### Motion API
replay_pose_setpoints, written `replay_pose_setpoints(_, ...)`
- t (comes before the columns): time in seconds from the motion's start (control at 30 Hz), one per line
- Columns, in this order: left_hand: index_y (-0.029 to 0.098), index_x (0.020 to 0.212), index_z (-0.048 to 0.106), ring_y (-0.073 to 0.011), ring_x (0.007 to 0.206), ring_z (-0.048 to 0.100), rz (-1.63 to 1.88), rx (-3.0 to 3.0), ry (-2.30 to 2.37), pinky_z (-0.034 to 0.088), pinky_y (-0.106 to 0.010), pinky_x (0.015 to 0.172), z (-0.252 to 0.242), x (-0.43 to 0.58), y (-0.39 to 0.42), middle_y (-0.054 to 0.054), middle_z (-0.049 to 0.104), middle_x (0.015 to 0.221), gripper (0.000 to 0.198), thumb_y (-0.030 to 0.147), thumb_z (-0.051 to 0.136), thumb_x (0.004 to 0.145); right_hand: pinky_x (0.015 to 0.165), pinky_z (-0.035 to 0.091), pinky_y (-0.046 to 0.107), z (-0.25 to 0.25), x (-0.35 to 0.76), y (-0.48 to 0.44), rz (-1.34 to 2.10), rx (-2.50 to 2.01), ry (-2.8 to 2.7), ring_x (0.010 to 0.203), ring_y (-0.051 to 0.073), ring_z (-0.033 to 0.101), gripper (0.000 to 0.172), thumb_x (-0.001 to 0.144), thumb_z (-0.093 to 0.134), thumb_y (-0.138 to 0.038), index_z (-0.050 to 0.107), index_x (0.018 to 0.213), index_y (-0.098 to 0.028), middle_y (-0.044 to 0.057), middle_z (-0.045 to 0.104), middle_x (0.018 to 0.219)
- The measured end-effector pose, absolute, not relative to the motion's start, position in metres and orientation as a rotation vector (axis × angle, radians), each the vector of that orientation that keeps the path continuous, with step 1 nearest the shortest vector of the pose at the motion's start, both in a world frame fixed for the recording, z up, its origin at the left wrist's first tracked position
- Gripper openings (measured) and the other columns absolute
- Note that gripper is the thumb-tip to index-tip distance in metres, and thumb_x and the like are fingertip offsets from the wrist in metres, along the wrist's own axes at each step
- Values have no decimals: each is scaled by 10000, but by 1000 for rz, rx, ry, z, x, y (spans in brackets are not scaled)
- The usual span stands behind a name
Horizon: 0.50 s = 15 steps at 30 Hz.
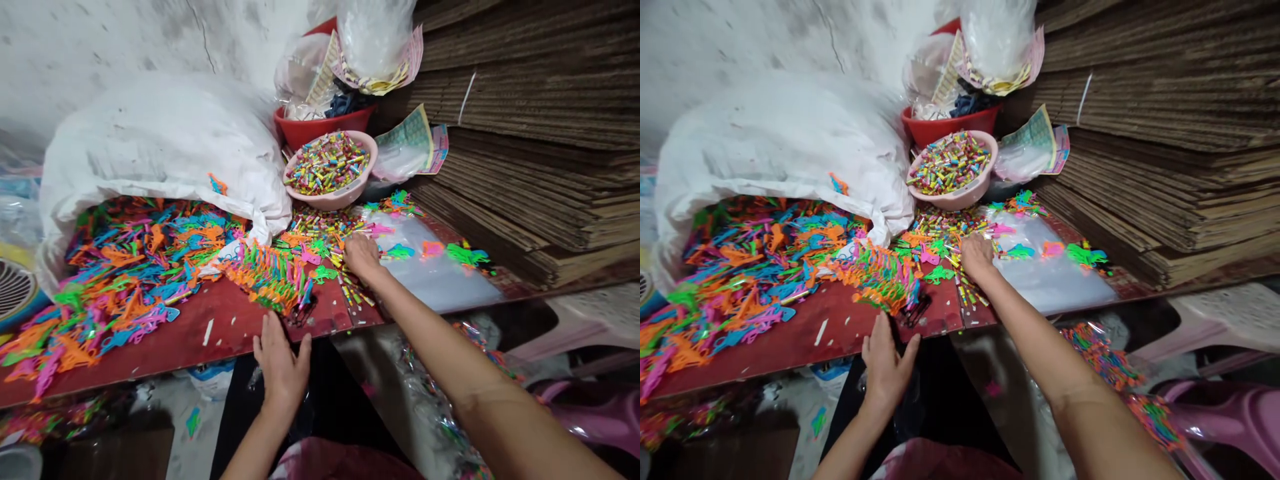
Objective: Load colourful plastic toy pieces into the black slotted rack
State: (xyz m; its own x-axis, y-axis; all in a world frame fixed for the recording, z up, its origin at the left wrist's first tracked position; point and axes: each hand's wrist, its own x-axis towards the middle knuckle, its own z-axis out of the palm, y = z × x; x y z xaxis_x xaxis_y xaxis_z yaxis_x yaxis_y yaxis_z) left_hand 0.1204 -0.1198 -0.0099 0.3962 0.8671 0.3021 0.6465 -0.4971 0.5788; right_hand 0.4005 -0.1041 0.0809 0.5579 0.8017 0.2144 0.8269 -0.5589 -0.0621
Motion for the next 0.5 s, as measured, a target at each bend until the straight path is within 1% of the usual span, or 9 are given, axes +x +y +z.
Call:
replay_pose_setpoints(0.07,230,1538,160,-380,1454,300,777,2329,1196,172,-679,1144,-6,127,-125,-215,352,1547,796,456,531,872,882,415,366,82,400,-96,-200,-2695,-1392,1099,291,600,285,881,496,-103,709,1071,-106,205,658,1155)
replay_pose_setpoints(0.13,261,1511,253,-379,1420,362,746,2344,1104,209,-674,1136,-1,129,-126,-183,417,1514,734,426,554,861,871,422,360,83,403,-89,-171,-2728,-1384,1076,290,623,287,848,514,-65,719,1047,-91,210,686,1108)
replay_pose_setpoints(0.17,272,1485,310,-376,1387,410,751,2334,1068,248,-661,1127,2,127,-124,-171,462,1481,693,417,564,857,866,425,353,84,404,-87,-153,-2746,-1379,1063,287,634,284,831,529,-55,723,1037,-85,212,698,1086)
replay_pose_setpoints(0.27,259,1370,458,-321,1218,558,918,2199,1058,412,-556,1057,10,116,-111,-145,592,1301,522,397,556,876,856,429,323,89,411,-87,-110,-2786,-1354,1028,266,658,283,786,575,-44,734,1017,-84,212,721,1059)
replay_pose_setpoints(0.33,230,1311,495,-278,1131,590,1106,2071,1147,469,-483,1012,15,106,-93,-129,604,1200,451,382,548,890,849,430,310,93,417,-91,-113,-2805,-1327,1026,260,661,291,780,589,-61,733,1031,-95,210,724,1063)
replay_pose_setpoints(0.4,208,1320,474,-271,1146,569,1252,1981,1299,457,-472,1034,18,96,-68,-125,563,1214,487,376,570,873,820,438,312,98,423,-101,-150,-2804,-1270,1000,265,666,273,801,578,-101,731,1028,-105,206,729,1038)
replay_pose_setpoints(0.43,195,1332,462,-279,1162,554,1289,1965,1375,452,-479,1038,18,91,-54,-131,537,1232,543,385,604,844,799,442,311,99,425,-108,-182,-2759,-1231,974,262,669,259,818,565,-129,731,1016,-114,193,733,1015)
replay_pose_setpoints(0.5,184,1395,396,-298,1250,499,1268,1970,1383,409,-487,1090,18,87,-24,-145,476,1327,689,398,655,794,750,449,295,99,424,-124,-217,-2520,-1163,885,232,666,235,838,541,-186,724,977,-136,139,739,947)
